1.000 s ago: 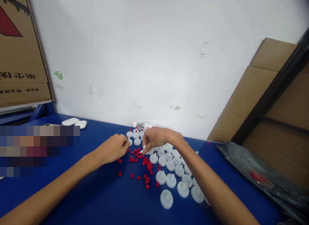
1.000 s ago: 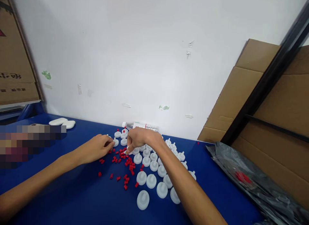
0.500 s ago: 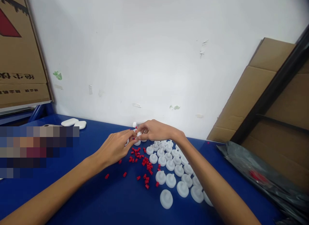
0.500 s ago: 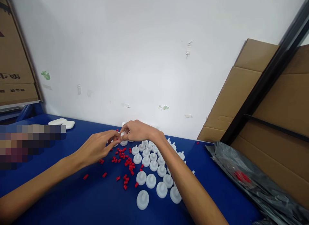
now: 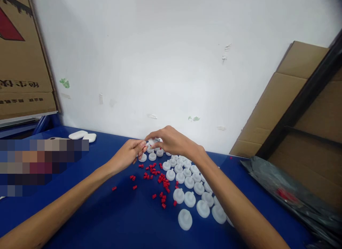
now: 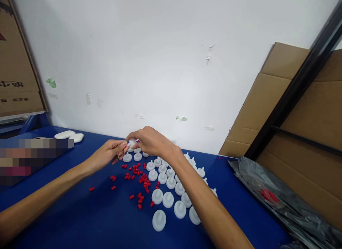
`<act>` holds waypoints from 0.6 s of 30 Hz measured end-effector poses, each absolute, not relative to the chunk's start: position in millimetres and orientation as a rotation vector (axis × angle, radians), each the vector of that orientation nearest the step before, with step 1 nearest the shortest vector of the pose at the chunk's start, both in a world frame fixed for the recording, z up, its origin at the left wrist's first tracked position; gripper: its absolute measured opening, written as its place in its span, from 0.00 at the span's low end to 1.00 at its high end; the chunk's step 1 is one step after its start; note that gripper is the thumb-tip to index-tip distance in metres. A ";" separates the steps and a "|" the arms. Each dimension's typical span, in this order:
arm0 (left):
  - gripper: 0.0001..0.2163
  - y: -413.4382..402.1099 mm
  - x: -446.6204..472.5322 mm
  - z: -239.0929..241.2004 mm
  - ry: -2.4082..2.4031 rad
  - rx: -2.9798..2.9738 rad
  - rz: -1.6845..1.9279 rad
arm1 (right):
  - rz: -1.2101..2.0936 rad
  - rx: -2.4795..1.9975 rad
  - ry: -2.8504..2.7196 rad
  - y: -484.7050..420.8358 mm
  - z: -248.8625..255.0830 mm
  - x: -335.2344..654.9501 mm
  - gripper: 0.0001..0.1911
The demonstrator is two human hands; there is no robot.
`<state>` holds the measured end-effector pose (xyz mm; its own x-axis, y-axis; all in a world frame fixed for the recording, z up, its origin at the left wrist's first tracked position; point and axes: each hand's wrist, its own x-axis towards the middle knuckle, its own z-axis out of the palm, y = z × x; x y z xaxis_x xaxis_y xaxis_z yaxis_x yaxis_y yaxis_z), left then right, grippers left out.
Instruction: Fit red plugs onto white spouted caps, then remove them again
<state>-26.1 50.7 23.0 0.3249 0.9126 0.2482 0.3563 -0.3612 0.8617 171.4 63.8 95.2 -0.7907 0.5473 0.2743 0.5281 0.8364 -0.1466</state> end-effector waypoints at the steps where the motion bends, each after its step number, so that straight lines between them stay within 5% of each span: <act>1: 0.21 50.7 -26.2 25.5 1.098 1.845 1.006 | 0.028 -0.805 -2.692 62.4 94.8 168.7 0.15; 7: 0.17 44.6 -25.4 34.1 0.993 1.752 1.010 | -0.200 -0.729 -2.515 72.7 96.3 185.7 0.27; 18: 0.21 51.9 -30.0 11.3 1.323 2.176 0.999 | -0.204 -0.867 -2.151 111.2 92.4 248.8 0.19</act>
